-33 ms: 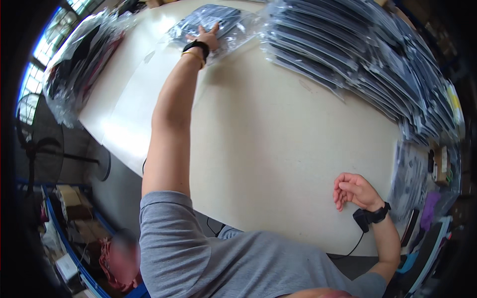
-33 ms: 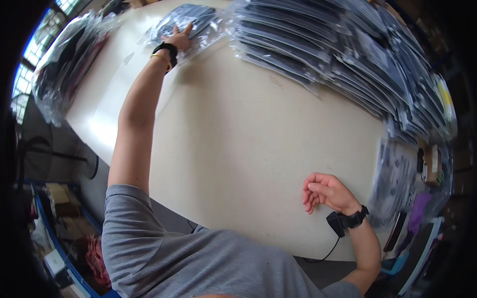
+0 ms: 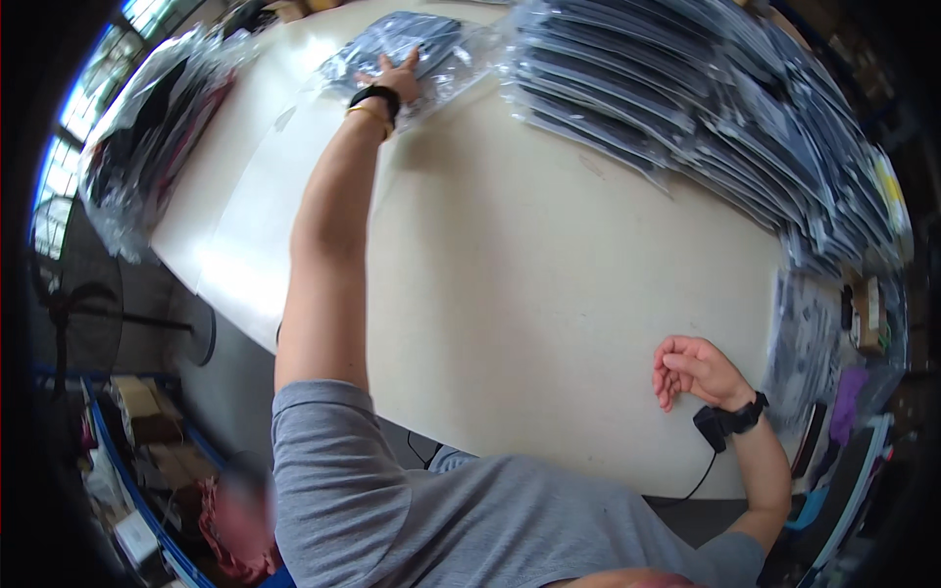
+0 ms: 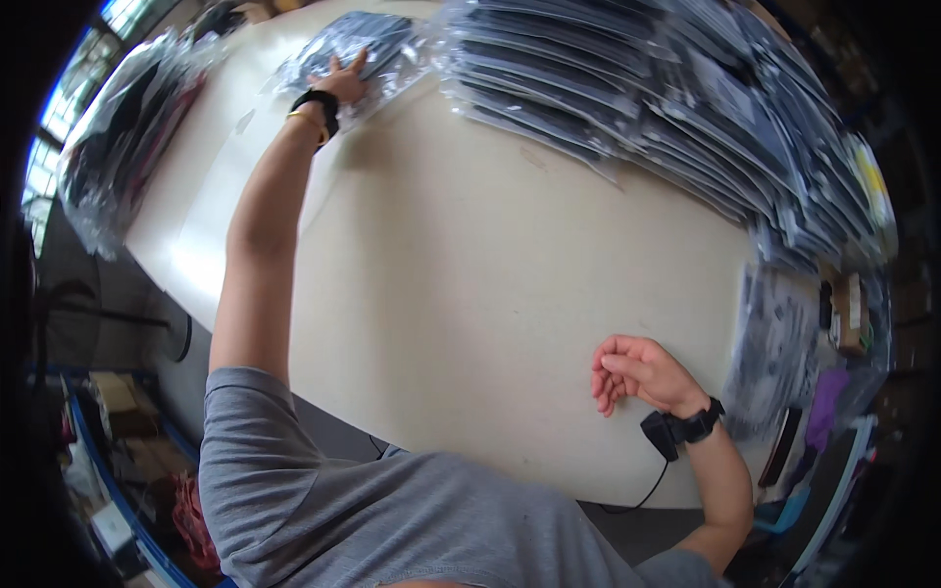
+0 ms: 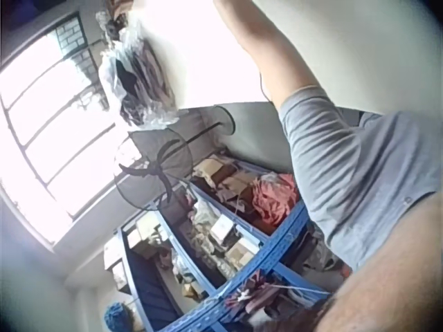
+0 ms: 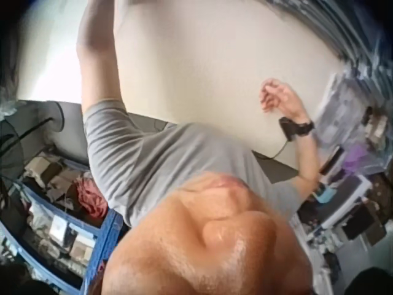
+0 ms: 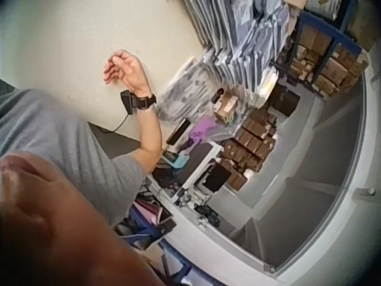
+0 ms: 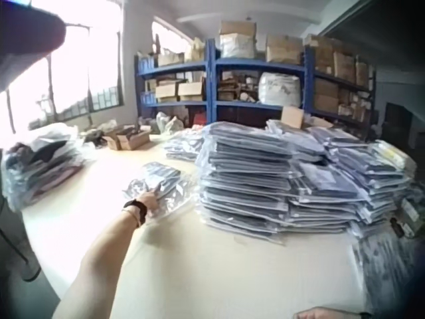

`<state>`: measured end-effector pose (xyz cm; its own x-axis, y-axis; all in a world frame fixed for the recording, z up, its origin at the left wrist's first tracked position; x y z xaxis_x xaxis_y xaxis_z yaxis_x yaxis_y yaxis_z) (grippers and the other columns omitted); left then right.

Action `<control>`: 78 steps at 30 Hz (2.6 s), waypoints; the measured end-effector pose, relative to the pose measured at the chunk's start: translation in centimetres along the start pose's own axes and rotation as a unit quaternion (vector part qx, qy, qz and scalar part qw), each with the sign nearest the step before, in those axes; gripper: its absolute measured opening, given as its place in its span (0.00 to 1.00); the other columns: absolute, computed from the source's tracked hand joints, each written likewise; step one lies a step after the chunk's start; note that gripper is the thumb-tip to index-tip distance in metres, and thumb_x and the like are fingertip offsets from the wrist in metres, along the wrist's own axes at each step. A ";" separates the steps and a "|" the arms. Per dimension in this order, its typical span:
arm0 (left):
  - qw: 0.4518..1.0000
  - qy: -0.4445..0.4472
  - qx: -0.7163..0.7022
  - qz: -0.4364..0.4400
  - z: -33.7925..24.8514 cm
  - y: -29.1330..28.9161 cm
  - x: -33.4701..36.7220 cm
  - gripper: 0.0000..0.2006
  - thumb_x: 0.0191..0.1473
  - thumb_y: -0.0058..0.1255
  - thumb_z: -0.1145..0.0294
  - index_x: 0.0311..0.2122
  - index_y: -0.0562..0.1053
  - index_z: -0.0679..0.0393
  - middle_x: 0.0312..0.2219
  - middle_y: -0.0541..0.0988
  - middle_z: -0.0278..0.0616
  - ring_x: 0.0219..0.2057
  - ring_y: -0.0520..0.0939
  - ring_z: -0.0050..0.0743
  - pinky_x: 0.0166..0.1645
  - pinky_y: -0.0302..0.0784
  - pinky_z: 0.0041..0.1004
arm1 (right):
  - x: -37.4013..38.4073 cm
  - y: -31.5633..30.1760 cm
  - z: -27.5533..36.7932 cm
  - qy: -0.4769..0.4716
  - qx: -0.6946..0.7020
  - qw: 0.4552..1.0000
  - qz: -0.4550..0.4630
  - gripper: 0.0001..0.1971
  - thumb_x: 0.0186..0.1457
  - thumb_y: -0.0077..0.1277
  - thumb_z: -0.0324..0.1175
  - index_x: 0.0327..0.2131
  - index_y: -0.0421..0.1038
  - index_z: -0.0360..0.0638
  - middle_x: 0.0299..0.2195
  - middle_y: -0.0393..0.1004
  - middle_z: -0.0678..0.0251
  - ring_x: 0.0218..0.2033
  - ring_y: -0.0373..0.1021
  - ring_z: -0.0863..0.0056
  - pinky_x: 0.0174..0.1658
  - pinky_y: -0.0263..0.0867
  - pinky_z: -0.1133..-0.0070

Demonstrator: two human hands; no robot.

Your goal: Placing folded microfiber towels and instruction sheets into plastic bags and sealing them.

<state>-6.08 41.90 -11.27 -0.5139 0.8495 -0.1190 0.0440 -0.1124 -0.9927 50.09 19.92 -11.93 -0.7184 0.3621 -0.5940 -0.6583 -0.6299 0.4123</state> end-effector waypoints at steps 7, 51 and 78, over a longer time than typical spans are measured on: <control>0.967 0.250 -0.040 0.000 4.5 -2.7 -2.0 0.46 0.49 0.50 0.37 0.66 0.45 0.47 0.62 0.54 0.56 0.65 0.50 0.52 0.66 0.47 0.40 | -0.2 0.5 1.0 -0.012 -0.097 0.995 -0.004 0.09 0.62 0.43 0.35 0.39 0.66 0.38 0.29 0.75 0.62 0.26 0.74 0.77 0.29 0.71 0.80; 0.855 0.472 -0.170 -0.132 -4.8 -10.6 -29.6 0.30 0.48 0.59 0.66 0.58 0.65 0.45 0.62 0.59 0.42 0.61 0.62 0.44 0.62 0.59 0.41 | -19.9 -14.3 4.3 -0.109 -0.507 0.634 -0.573 0.13 0.53 0.53 0.33 0.24 0.65 0.33 0.19 0.66 0.58 0.19 0.64 0.67 0.25 0.61 0.75; 0.742 0.638 -0.206 0.015 -16.3 -0.1 -42.2 0.09 0.44 0.58 0.71 0.31 0.73 0.59 0.28 0.76 0.41 0.33 0.78 0.43 0.36 0.74 0.36 | -8.6 4.5 2.3 -0.456 -0.672 0.547 -0.205 0.08 0.46 0.57 0.27 0.33 0.74 0.41 0.32 0.75 0.64 0.32 0.72 0.66 0.33 0.69 0.74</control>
<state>29.63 14.44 -6.51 0.7106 0.6753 0.1976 0.4321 -0.1971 -0.8800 52.77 15.56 -3.40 -0.7889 0.4690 0.3971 -0.4867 -0.0822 -0.8697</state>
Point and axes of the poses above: each hand's wrist, its own x-axis towards the middle knuckle, its own y-axis out of the palm, z = x × y, the point moved 4 cm from there along x, towards the middle knuckle
